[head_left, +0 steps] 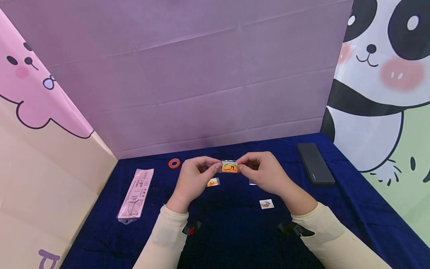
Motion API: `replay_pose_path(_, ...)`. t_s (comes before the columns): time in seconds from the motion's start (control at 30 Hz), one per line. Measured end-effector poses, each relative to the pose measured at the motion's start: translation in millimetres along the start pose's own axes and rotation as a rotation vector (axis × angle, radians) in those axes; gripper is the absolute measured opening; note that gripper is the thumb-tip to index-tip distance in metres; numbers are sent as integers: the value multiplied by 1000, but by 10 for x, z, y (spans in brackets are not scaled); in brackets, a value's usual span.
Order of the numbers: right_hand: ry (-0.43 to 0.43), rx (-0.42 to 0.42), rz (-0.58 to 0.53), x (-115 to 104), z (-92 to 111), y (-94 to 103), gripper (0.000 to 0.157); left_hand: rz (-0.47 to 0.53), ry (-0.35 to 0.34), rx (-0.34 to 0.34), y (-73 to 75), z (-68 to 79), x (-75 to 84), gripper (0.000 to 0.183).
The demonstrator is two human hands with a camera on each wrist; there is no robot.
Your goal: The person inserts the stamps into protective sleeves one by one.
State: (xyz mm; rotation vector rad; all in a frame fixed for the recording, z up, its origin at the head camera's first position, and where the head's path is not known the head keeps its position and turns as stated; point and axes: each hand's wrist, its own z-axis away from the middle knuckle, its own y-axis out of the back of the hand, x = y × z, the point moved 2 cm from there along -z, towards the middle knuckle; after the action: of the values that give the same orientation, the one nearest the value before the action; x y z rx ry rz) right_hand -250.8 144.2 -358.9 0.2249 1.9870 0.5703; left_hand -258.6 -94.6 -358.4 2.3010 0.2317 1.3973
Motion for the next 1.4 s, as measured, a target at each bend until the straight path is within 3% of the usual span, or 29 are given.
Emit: replay_pose_path(1.4,5,-18,11,-6,-8,-13,7,33,-21,-35,-23,3,8,13)
